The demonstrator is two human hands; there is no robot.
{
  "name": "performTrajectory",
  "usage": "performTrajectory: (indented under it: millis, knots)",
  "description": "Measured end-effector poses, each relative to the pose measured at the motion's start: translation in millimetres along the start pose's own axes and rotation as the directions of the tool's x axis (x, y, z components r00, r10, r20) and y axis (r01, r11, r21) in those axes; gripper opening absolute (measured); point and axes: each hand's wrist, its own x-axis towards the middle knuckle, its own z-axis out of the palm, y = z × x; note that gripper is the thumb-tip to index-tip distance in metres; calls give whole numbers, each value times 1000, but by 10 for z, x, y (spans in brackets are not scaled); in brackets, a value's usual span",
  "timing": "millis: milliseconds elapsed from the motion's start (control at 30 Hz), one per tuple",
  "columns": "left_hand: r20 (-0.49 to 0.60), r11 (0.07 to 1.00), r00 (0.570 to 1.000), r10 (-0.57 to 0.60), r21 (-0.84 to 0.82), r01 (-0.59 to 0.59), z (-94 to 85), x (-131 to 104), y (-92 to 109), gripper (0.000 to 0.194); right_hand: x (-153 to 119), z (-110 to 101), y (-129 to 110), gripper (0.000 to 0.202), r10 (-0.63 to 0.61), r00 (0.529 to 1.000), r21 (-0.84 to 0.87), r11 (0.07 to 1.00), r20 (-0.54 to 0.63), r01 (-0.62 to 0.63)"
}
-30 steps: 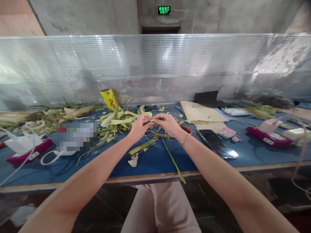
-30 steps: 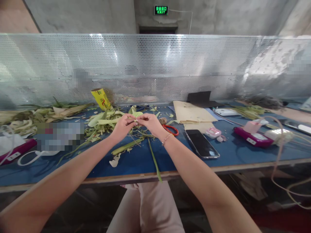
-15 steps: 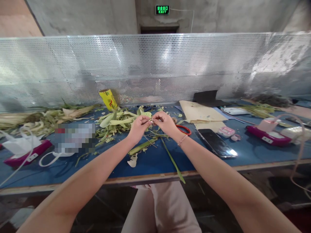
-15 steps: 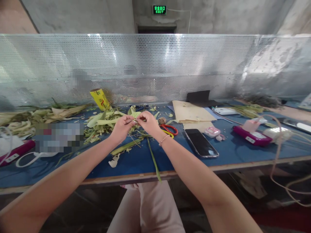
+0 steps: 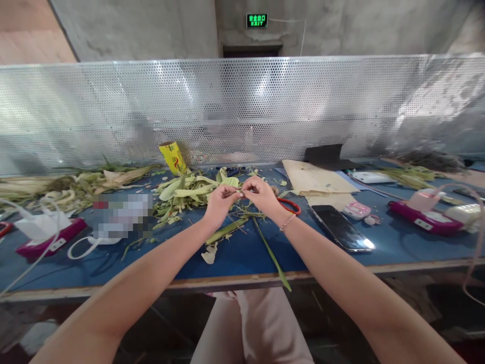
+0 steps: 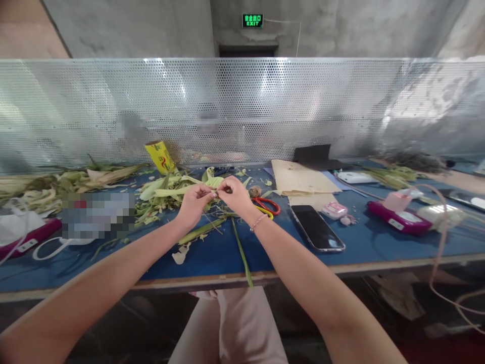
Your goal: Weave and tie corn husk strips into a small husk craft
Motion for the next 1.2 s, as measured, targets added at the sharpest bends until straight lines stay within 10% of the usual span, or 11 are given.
performTrajectory:
  millis: [300,533,733,1200]
  knots:
    - [-12,996,999,29,80,-28,-28,11,-36,12,-4,-27,-34,12,54,991,194,978,122,-77]
    - [-79,919,951,298,294,-264,-16,-57,94,5,-7,-48,-143,7,-82,997,61,995,-7,82]
    - [-87,867,922,376,385,-317,-46,-42,84,9,-37,35,-194,6,27,993,58,998,-113,-20]
    - [-74,994,995,68,-86,-74,-19,31,-8,20,-46,93,-155,12,176,977,252,957,-118,-142]
